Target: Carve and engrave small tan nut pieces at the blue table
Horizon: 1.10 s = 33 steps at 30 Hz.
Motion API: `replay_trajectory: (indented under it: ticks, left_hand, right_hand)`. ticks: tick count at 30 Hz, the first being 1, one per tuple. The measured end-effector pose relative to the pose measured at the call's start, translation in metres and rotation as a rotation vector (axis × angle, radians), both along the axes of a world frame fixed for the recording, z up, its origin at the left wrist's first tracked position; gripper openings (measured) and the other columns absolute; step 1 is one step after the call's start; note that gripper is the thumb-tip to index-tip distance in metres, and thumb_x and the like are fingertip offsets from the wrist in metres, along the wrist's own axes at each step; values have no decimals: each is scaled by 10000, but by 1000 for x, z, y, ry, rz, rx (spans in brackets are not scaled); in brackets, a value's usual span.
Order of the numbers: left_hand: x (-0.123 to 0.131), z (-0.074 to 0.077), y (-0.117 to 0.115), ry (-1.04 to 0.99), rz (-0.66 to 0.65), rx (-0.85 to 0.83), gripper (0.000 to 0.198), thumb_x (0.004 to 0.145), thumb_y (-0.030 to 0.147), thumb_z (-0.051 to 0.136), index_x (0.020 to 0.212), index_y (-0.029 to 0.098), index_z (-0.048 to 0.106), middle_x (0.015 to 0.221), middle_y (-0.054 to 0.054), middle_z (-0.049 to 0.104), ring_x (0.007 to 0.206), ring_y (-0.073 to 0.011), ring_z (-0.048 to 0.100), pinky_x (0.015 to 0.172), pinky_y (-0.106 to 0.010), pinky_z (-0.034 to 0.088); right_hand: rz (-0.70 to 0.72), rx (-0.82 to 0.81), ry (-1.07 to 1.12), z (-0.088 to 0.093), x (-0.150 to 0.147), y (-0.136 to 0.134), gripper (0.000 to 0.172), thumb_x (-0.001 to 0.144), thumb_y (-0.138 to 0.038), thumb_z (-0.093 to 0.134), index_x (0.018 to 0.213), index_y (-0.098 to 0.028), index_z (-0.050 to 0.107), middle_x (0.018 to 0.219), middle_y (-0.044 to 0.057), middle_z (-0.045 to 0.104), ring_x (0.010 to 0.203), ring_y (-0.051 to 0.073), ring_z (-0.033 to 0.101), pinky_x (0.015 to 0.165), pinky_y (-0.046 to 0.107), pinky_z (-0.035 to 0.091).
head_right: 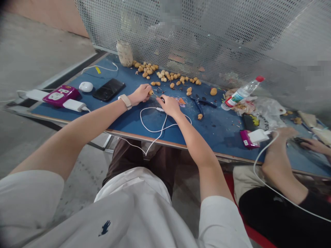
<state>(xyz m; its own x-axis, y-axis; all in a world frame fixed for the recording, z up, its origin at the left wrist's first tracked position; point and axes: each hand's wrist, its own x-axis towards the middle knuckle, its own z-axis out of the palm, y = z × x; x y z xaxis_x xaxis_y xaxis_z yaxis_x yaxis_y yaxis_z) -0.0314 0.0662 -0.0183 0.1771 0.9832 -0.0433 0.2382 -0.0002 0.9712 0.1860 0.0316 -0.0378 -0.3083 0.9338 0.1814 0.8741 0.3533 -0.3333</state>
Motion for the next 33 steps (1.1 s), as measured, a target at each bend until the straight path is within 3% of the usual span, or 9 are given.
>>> replay_trajectory:
  ticks: [11,22,33]
  left_hand:
    - [0,10,-10,54,27,10,464,1320,134,484,890,299,437,593,87,427,464,-106,388,506,-279,244]
    - [-1,12,-10,118,15,7,449,1296,109,496,889,288,437,626,84,448,487,-95,398,523,-276,285]
    - [-2,3,-1,103,5,9,398,1298,126,487,934,283,457,634,83,439,504,-99,382,535,-272,286]
  right_hand:
    - [2,-20,-11,7,-4,-6,437,1366,-442,570,1428,-172,908,1296,185,966,1239,379,883,985,390,504]
    - [-10,-23,-27,7,-4,-5,438,1372,-463,589,1413,-174,916,1295,171,965,1248,363,880,989,366,507]
    - [-15,-20,-33,4,-4,-3,436,1361,-452,602,1387,-169,932,1309,186,972,1244,381,891,982,390,524]
